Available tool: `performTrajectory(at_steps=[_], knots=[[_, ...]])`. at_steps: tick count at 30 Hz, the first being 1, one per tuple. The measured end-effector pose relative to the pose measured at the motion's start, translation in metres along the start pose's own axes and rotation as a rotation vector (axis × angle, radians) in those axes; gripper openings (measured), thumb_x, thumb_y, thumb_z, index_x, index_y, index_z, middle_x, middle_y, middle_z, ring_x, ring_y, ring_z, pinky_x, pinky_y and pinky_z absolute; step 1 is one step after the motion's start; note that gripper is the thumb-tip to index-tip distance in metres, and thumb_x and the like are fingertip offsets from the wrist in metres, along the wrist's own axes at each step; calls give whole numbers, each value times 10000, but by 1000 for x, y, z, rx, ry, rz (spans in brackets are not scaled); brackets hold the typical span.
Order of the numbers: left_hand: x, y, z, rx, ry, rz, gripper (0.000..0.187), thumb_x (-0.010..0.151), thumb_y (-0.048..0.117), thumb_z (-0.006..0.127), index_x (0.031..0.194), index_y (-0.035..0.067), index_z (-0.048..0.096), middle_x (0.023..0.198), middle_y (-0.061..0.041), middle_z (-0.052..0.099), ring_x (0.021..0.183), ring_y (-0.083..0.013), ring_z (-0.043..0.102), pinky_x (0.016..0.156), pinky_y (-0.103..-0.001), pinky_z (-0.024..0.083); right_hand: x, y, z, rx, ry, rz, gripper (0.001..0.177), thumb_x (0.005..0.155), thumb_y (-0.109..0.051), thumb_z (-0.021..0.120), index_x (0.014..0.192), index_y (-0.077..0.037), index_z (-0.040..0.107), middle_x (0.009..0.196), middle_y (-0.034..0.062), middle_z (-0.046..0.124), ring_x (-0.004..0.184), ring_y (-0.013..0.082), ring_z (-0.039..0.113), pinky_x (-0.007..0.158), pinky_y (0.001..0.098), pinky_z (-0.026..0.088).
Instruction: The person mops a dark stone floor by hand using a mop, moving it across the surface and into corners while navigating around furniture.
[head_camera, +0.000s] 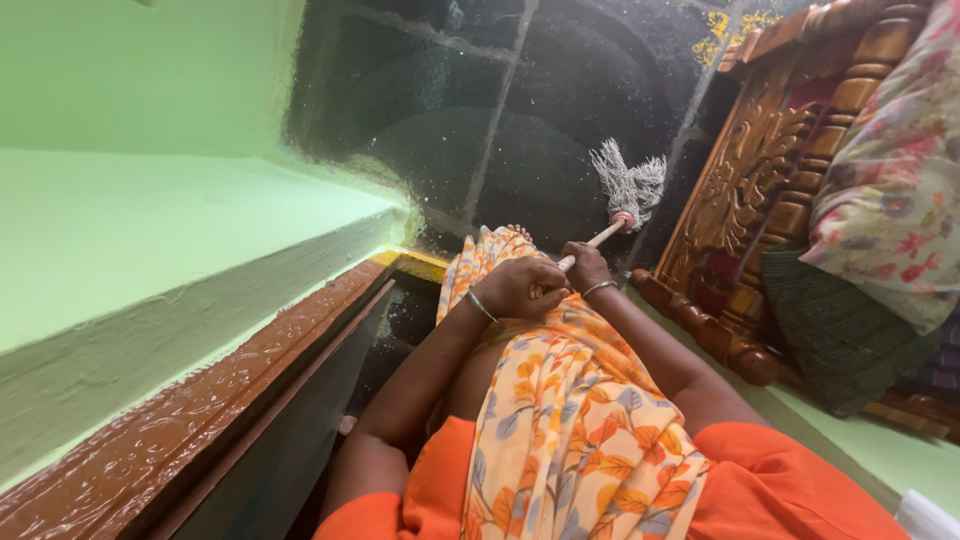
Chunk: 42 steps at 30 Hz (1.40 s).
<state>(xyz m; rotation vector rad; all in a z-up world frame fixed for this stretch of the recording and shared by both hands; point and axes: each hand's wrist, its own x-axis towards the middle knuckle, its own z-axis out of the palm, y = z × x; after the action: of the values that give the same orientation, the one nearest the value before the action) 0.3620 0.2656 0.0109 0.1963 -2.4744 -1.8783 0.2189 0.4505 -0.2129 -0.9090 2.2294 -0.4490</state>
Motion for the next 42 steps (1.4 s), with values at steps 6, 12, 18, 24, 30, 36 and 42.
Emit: performTrajectory(at_steps=[6, 12, 18, 24, 30, 36, 42], knots=[[-39, -4, -34, 92, 79, -84, 212, 931, 200, 689, 814, 32, 632, 766, -114, 628, 705, -300, 650, 672, -413, 512, 30, -55, 22, 36, -30, -126, 106, 788, -128, 738, 874, -95, 686, 970, 108, 687, 922, 366, 695, 810, 464, 552], [-79, 7, -58, 115, 321, -64, 174, 918, 177, 669, 830, 31, 636, 878, -119, 695, 793, -296, 691, 717, -389, 555, 75, -109, 40, -13, -42, -378, 81, 747, -95, 796, 802, -129, 747, 1120, 198, 677, 1128, 409, 636, 893, 455, 532], [-124, 4, -48, 233, 546, -195, 210, 953, 182, 660, 811, 30, 636, 952, -136, 730, 854, -260, 726, 769, -390, 584, 100, -165, 99, -19, -286, -395, 79, 932, -140, 701, 873, -179, 736, 1174, 76, 737, 1106, 265, 706, 1082, 343, 545], [-162, 13, -36, 428, 721, -302, 198, 924, 176, 676, 781, 39, 667, 904, -137, 753, 987, -288, 753, 828, -448, 547, 94, -231, 136, -139, -441, -684, 102, 875, -78, 678, 895, -168, 722, 1063, 39, 707, 1001, 239, 712, 966, 356, 578], [-185, 22, -45, 400, 781, -343, 209, 961, 193, 669, 821, 38, 683, 918, -159, 747, 942, -296, 755, 848, -393, 588, 60, -267, 136, -55, -490, -686, 92, 813, -124, 685, 890, -169, 708, 1114, 29, 689, 1029, 287, 692, 849, 420, 553], [-198, 26, -55, 285, 761, -333, 260, 961, 220, 667, 788, 26, 660, 844, -149, 737, 767, -286, 737, 694, -373, 573, 38, -262, 126, -82, -456, -584, 139, 828, -147, 682, 958, -192, 704, 1115, 29, 716, 1038, 270, 705, 886, 407, 551], [-195, 5, -53, 215, 652, -34, 283, 978, 229, 685, 795, 20, 633, 857, -147, 717, 792, -295, 720, 719, -389, 552, 24, -234, 115, -207, -312, -395, 423, 825, -80, 594, 1181, -281, 705, 1104, 84, 724, 1000, 307, 708, 807, 449, 573]])
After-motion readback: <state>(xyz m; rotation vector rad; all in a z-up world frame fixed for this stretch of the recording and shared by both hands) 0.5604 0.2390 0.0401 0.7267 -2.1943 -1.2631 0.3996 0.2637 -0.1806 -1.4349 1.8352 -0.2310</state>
